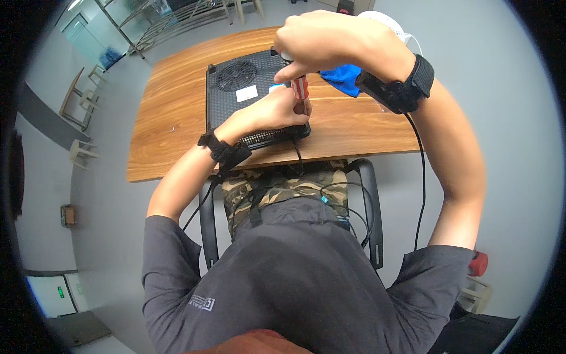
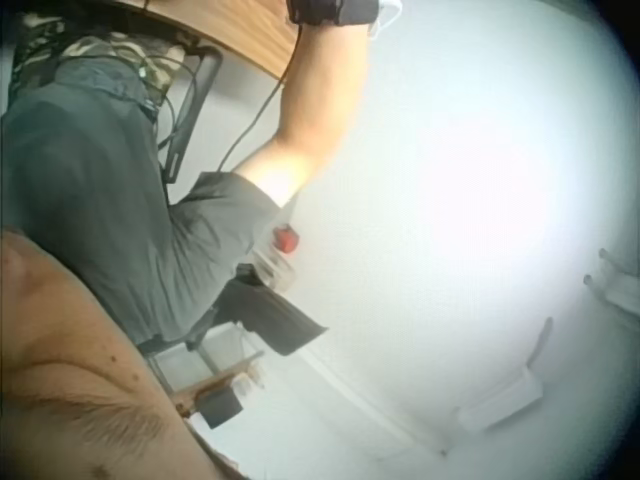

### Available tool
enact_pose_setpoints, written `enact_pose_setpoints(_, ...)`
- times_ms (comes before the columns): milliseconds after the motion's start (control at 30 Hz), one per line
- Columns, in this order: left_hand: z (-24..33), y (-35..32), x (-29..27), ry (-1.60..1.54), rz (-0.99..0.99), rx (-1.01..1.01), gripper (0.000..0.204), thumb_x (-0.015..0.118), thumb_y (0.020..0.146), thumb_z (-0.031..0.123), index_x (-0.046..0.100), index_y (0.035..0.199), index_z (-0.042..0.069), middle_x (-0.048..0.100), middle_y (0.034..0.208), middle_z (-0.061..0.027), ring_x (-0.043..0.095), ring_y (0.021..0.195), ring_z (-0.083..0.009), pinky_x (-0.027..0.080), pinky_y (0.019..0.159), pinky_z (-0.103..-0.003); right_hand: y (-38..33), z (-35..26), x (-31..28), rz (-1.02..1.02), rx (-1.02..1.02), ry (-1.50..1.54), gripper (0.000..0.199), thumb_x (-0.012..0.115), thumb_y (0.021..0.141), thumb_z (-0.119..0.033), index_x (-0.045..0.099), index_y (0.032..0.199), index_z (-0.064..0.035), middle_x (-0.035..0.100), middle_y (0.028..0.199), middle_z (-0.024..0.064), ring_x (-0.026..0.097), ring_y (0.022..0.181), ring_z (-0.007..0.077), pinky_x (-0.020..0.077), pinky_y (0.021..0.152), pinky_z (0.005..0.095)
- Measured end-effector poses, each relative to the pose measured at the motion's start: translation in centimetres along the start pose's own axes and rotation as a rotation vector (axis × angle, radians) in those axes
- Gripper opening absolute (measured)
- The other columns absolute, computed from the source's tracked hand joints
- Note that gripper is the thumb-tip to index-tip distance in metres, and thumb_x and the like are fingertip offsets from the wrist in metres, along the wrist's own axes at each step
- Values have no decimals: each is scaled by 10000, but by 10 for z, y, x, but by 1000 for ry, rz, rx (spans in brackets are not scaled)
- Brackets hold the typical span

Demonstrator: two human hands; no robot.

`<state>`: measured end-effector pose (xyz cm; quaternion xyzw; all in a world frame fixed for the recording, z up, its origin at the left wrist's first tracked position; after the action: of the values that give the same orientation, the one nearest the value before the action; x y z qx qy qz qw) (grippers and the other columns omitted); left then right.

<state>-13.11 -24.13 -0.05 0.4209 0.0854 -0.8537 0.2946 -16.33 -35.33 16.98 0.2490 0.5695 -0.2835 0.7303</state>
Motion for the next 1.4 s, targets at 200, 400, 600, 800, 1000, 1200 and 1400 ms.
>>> enact_pose_setpoints(200, -22, 13, 11, 113, -93, 86, 179, 776, 805, 133, 737, 927, 7, 742, 886, -135, 729, 872, -266, 574, 802, -385, -2, 16, 34, -59, 59, 78, 538, 741, 887, -526, 728, 972, 5, 702, 745, 214, 716, 766, 385, 579, 710, 446)
enact_pose_setpoints(400, -36, 16, 22, 152, -119, 60, 181, 792, 787, 140, 724, 906, 23, 727, 891, -128, 717, 884, -288, 570, 804, -405, -4, 20, 53, -78, 51, 128, 556, 727, 891, -549, 734, 1010, -7, 718, 764, 201, 728, 787, 369, 579, 740, 447)
enact_pose_setpoints(600, -44, 19, 28, 185, -103, 52, 162, 797, 769, 135, 726, 873, 33, 734, 856, -132, 723, 852, -317, 576, 772, -424, -7, 23, 59, -83, 62, 159, 558, 730, 887, -560, 734, 1007, -15, 720, 762, 195, 728, 773, 368, 583, 722, 449)
enact_pose_setpoints(800, -47, 15, 30, 171, -92, 37, 184, 816, 773, 157, 742, 894, 41, 739, 872, -122, 726, 870, -299, 579, 793, -412, -5, 19, 61, -79, 39, 150, 550, 728, 894, -553, 728, 985, -10, 721, 768, 193, 728, 760, 367, 591, 712, 442)
enact_pose_setpoints(1000, -42, 13, 25, 160, -113, 45, 239, 823, 817, 192, 716, 946, 22, 738, 908, -124, 730, 914, -273, 580, 832, -381, 0, 18, 68, -81, 37, 132, 547, 732, 893, -544, 723, 955, 0, 715, 758, 191, 726, 747, 363, 592, 703, 437)
enact_pose_setpoints(1200, -23, 7, -5, -34, -235, -82, 355, 808, 858, 207, 699, 1131, 9, 705, 930, -71, 643, 821, -165, 543, 800, -319, 0, 18, 77, -65, 51, 99, 541, 730, 897, -523, 713, 903, 18, 708, 741, 194, 723, 717, 357, 595, 676, 429)
enact_pose_setpoints(1400, -33, 5, -13, -135, 70, 50, 290, 843, 829, 189, 704, 1036, 41, 731, 917, -49, 664, 848, -148, 541, 811, -333, 2, 13, 80, -77, 115, 95, 530, 719, 912, -502, 696, 850, 24, 691, 717, 194, 720, 704, 354, 589, 651, 434)
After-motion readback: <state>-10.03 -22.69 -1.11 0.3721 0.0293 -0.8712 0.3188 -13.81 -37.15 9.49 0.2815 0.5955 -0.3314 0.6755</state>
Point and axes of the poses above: each hand's wrist, its own y-axis towards the middle knuckle, its own x-axis out of the palm, z = x × y, the point moved 3 cm from there along y, towards the middle knuckle
